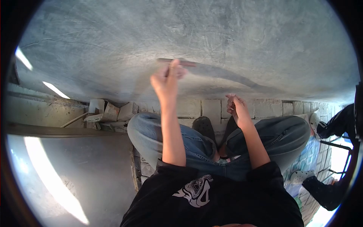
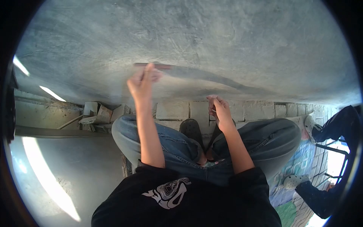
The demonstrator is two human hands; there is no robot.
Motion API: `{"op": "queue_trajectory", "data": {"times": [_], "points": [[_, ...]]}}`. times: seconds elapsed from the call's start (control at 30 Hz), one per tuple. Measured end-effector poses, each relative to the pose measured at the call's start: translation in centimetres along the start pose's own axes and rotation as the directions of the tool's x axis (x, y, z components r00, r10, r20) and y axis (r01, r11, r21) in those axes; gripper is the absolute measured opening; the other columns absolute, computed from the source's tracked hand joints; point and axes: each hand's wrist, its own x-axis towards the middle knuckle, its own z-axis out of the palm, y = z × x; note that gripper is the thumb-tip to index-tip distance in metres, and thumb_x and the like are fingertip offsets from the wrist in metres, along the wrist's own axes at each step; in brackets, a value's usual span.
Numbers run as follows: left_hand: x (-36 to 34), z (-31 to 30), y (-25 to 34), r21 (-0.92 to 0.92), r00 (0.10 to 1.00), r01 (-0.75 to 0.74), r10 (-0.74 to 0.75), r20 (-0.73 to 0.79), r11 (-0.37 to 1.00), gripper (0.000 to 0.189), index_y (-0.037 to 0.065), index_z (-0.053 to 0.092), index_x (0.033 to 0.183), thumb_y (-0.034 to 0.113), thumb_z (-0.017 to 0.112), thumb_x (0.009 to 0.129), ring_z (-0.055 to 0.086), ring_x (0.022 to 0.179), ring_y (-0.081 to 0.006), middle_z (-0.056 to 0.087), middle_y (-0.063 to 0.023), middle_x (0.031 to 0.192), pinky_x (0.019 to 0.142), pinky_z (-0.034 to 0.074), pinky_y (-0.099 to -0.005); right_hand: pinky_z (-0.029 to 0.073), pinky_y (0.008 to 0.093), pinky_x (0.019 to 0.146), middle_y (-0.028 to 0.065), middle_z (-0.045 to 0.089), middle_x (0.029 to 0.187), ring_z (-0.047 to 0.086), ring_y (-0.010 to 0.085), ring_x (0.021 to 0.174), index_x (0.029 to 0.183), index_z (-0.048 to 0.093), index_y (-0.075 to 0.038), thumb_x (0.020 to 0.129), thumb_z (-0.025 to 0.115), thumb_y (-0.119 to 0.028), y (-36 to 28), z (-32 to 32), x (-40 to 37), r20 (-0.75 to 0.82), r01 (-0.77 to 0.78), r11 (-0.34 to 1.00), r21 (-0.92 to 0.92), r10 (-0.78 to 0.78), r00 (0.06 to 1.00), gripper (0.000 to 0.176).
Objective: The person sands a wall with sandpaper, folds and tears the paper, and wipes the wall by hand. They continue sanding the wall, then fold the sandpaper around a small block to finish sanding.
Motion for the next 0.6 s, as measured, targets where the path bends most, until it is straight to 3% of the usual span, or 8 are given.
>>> {"op": "queue_trajectory", "data": {"times": [0.13,0.2,0.33,0.43,0.6], "points": [[0.3,-0.4,-0.3,-0.059,0.997,0.075,-0.076,-0.017,0.995,0.029,-0.005,0.066,0.076,0.023,0.064,0.085,0.064,0.056,-0.0142,0.064,-0.0104,0.061,0.054,0.051,-0.0235,0.033,0.023,0.053,-0.0043,0.038,0.062,0.042,0.0082,0.057,0.096,0.055,-0.005,0.088,0.054,-0.021,-0.2,0.3,0.1,0.013,-0.005,1.0,0.029,0.005,1.0,0.018],[-0.4,0.3,-1.4,0.025,0.999,0.017,-0.018,0.041,1.0,0.028,-0.005,0.066,0.075,0.021,0.065,0.084,0.064,0.056,-0.0138,0.065,-0.0109,0.062,0.053,0.05,-0.0234,0.033,0.0231,0.053,-0.0042,0.036,0.061,0.042,0.0083,0.057,0.096,0.055,-0.005,0.088,0.054,-0.021,0.0,0.8,0.3,0.044,-0.013,1.0,-0.003,0.013,0.999,0.018],[-2.6,2.8,-3.1,0.215,0.98,0.038,-0.078,0.185,0.976,0.025,-0.006,0.066,0.076,0.018,0.065,0.084,0.064,0.057,-0.0133,0.066,-0.012,0.063,0.054,0.05,-0.0232,0.034,0.0229,0.052,-0.0044,0.037,0.061,0.042,0.0083,0.056,0.095,0.056,-0.004,0.089,0.053,-0.021,0.7,1.4,0.7,0.085,-0.009,0.999,-0.039,0.012,0.996,0.018],[-3.5,4.4,-4.0,0.091,0.965,0.076,-0.096,0.243,0.993,0.024,-0.006,0.066,0.076,0.017,0.064,0.083,0.065,0.058,-0.0128,0.066,-0.0125,0.063,0.054,0.05,-0.0232,0.035,0.0223,0.048,-0.0036,0.045,0.059,0.043,0.0068,0.052,0.087,0.062,-0.005,0.088,0.056,-0.019,1.4,1.0,0.7,0.079,0.065,0.989,-0.134,-0.054,0.995,0.015],[-2.9,3.6,-3.3,0.288,0.955,-0.05,-0.039,0.295,0.956,0.023,-0.003,0.067,0.075,0.019,0.064,0.083,0.063,0.056,-0.0111,0.066,-0.0101,0.062,0.052,0.048,-0.0234,0.039,0.022,0.05,-0.0032,0.052,0.064,0.048,0.0062,0.055,0.089,0.064,-0.009,0.089,0.056,-0.022,2.1,0.9,1.0,0.047,0.101,0.921,-0.376,-0.089,0.995,0.016]]}}
